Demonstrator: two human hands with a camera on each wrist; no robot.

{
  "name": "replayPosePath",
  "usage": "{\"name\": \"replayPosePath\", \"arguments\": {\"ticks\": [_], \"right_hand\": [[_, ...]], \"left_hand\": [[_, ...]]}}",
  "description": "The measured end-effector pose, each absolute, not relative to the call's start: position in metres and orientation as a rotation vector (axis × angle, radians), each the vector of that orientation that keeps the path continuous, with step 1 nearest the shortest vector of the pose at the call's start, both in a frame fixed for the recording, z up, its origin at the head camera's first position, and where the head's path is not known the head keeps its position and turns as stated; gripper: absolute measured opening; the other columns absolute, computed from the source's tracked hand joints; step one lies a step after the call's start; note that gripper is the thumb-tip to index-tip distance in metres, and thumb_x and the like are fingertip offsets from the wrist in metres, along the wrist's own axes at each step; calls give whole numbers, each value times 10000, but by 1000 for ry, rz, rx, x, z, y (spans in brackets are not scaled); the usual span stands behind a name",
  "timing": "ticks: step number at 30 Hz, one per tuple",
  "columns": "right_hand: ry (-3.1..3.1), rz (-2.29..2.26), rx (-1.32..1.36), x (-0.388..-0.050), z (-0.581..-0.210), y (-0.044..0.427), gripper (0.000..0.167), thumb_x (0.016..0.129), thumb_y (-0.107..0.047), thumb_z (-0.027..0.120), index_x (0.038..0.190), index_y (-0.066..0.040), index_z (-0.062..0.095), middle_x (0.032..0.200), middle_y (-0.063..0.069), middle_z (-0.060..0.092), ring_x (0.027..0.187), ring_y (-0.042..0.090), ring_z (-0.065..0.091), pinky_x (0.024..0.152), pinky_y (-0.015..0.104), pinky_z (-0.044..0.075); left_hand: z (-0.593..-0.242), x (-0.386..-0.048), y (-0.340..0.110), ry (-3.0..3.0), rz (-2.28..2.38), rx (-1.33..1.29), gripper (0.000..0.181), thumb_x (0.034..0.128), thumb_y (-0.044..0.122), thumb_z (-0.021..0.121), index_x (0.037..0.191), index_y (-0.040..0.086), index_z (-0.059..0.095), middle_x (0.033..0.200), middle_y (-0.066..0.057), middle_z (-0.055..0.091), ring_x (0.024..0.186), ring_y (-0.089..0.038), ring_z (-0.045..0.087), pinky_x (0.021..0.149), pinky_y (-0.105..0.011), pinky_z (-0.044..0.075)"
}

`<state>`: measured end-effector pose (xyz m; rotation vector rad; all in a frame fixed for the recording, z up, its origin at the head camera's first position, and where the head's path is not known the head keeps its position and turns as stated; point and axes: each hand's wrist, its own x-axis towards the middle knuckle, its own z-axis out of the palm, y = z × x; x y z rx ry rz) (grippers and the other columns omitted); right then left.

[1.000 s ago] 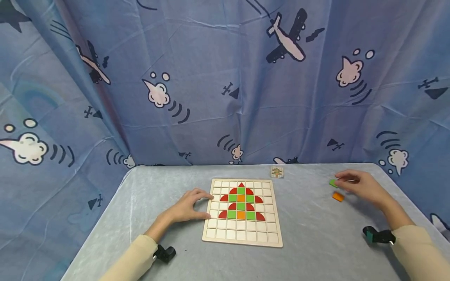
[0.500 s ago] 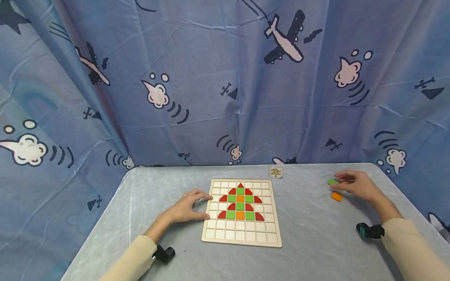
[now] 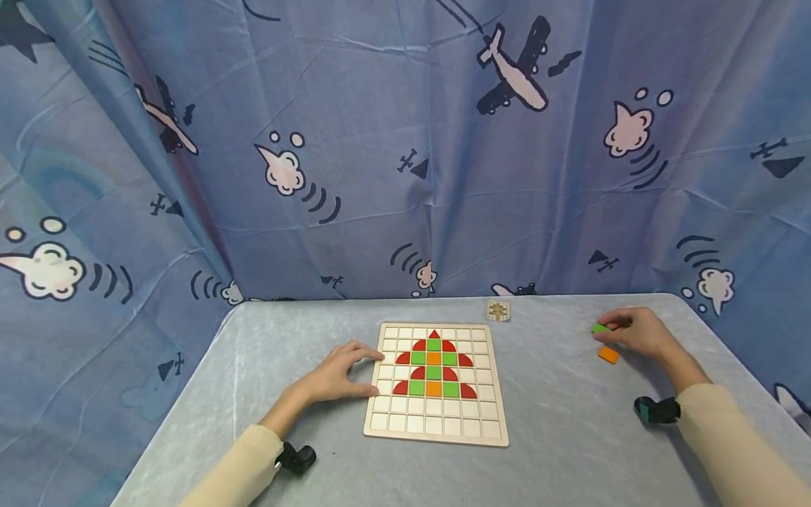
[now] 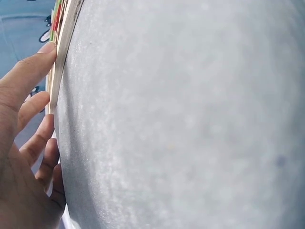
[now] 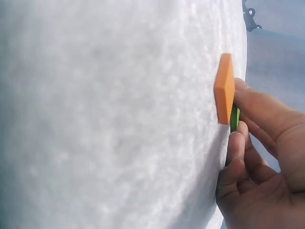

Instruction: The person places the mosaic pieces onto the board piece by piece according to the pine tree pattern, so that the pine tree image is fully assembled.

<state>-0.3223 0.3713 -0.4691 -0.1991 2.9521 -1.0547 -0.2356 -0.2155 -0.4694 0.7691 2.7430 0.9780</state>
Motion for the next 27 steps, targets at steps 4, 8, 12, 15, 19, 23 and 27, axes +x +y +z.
{"name": "replayPosePath", "arguments": {"ticks": [4, 8, 12, 15, 19, 23, 27], "right_hand": [[2935, -1055, -182, -323, -469, 372, 444, 842, -209, 845, 1110, 110, 693, 936, 102, 649, 860, 290, 574, 669, 313, 500], [2917, -1071, -194, -321, -468, 373, 452, 851, -212, 843, 1133, 105, 686, 960, 111, 647, 878, 290, 562, 675, 298, 496], [2914, -1104, -249, -319, -465, 372, 440, 864, -181, 827, 1152, 115, 673, 978, 118, 658, 866, 259, 567, 664, 259, 497], [2915, -1128, -295, -317, -461, 370, 412, 875, -138, 805, 1161, 123, 663, 1005, 148, 667, 869, 253, 582, 664, 242, 503], [2900, -1154, -325, -313, -456, 367, 408, 894, -135, 784, 1201, 99, 651, 1139, 244, 643, 956, 337, 610, 676, 265, 524], [2864, -1208, -346, -309, -452, 363, 426, 917, -178, 780, 1237, 67, 642, 1233, 276, 606, 1012, 354, 630, 689, 297, 545], [2833, -1286, -387, -304, -449, 358, 423, 927, -191, 778, 1240, 60, 644, 1185, 237, 638, 939, 175, 648, 686, 308, 552]], "left_hand": [[-470, -236, -215, 2744, 976, 767, 608, 833, 402, 851, 1355, 172, 643, 1368, -39, 520, 1255, -301, 427, 1030, -569, 348], [-470, -236, -215, 2747, 972, 766, 608, 833, 409, 850, 1356, 180, 642, 1376, -39, 518, 1263, -303, 425, 1034, -572, 345], [-470, -236, -215, 2745, 977, 775, 606, 835, 405, 849, 1356, 173, 643, 1374, -38, 520, 1262, -300, 425, 1037, -568, 342], [-470, -237, -216, 2743, 981, 780, 607, 835, 405, 849, 1355, 173, 643, 1371, -32, 520, 1259, -294, 424, 1038, -562, 340], [-470, -237, -216, 2741, 983, 778, 609, 835, 412, 848, 1358, 177, 641, 1372, -26, 519, 1253, -287, 423, 1035, -559, 343], [-470, -237, -216, 2738, 988, 777, 608, 836, 413, 847, 1357, 177, 641, 1373, -25, 518, 1250, -285, 423, 1034, -559, 345], [-471, -236, -216, 2739, 990, 777, 606, 835, 410, 848, 1355, 176, 643, 1372, -25, 519, 1254, -286, 422, 1036, -560, 342]]}}
